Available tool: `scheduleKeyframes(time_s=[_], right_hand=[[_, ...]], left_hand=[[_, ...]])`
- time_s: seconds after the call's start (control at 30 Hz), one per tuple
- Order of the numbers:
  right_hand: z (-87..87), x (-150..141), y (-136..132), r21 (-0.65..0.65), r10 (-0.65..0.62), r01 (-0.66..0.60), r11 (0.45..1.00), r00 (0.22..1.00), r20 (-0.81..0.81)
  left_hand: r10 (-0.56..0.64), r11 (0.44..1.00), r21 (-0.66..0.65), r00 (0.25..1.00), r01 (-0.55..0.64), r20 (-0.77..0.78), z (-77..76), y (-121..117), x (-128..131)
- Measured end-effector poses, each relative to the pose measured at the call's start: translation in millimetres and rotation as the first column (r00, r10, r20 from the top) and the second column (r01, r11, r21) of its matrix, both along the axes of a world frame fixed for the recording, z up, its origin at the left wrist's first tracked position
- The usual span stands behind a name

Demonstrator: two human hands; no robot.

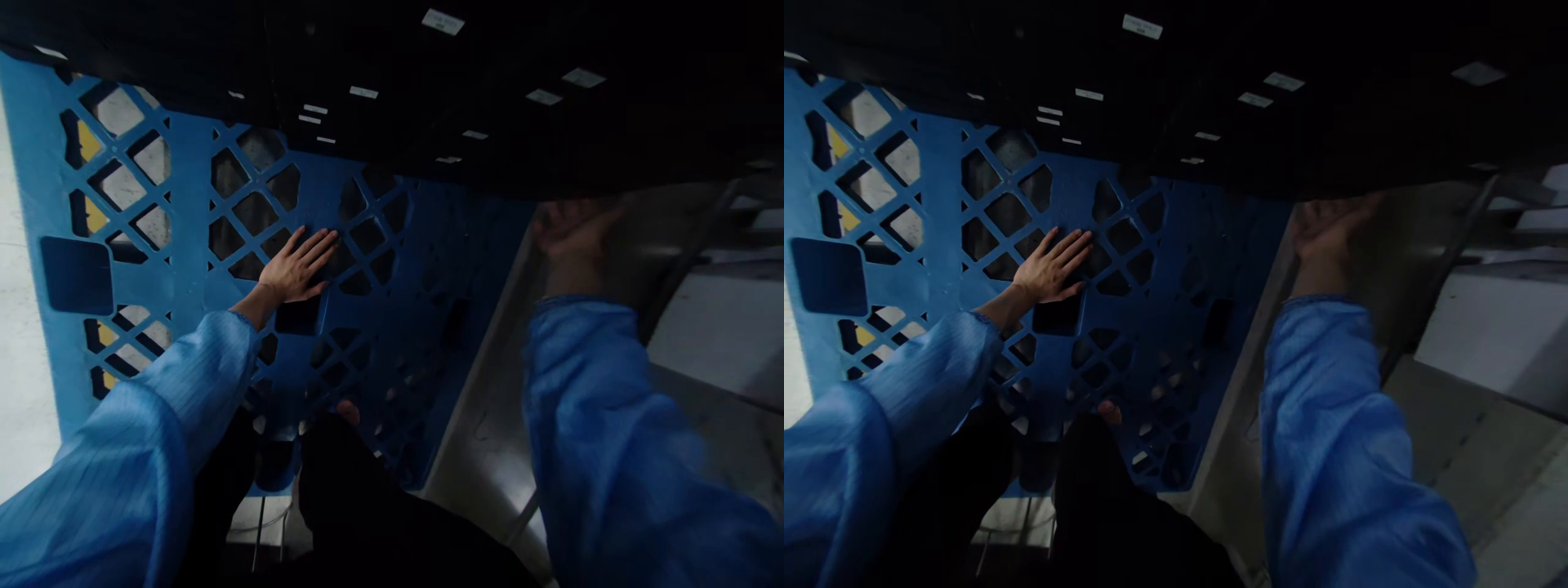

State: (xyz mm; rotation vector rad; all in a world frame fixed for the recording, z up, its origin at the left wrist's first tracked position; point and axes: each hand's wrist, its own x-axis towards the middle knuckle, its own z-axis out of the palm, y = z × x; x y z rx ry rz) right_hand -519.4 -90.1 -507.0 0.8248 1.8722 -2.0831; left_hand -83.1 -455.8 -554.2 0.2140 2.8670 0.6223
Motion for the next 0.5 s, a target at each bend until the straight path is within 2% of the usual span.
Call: scheduleKeyframes(time_s=[0.07, 0.13, 0.27, 0.37, 0.43, 0.5], right_hand=[[-3.1, -2.2, 1.0, 0.134, -0.009, 0.013, 0.991, 0.999, -0.034], [-4.7, -3.9, 3.7, 0.16, 0.008, -0.009, 0.987, 1.0, 0.009], [1.8, 5.3, 13.4, 0.238, 0.106, -0.097, 0.966, 0.994, -0.025], [20.8, 18.2, 18.2, 0.268, 0.111, -0.08, 0.96, 0.988, -0.106], [41.8, 22.2, 18.6, 0.245, 0.142, -0.096, 0.965, 0.974, -0.175], [67.7, 19.3, 17.4, 0.204, 0.233, -0.179, 0.962, 0.931, -0.281]], left_hand=[[0.005, 1.0, 0.001, 1.0, -0.005, 0.027, 2.4, 0.1, -1.0], [0.008, 1.0, 0.004, 0.999, -0.008, 0.041, 4.2, 0.2, -1.9], [0.012, 1.0, 0.007, 1.0, -0.013, 0.026, 3.1, 0.6, -1.2], [0.018, 1.0, -0.002, 1.0, -0.018, 0.0, 0.0, 0.8, 0.7], [0.019, 1.0, 0.0, 1.0, -0.019, -0.014, -1.3, 1.0, 1.7], [0.023, 1.0, 0.008, 1.0, -0.023, -0.014, -1.6, 1.2, 2.1]])
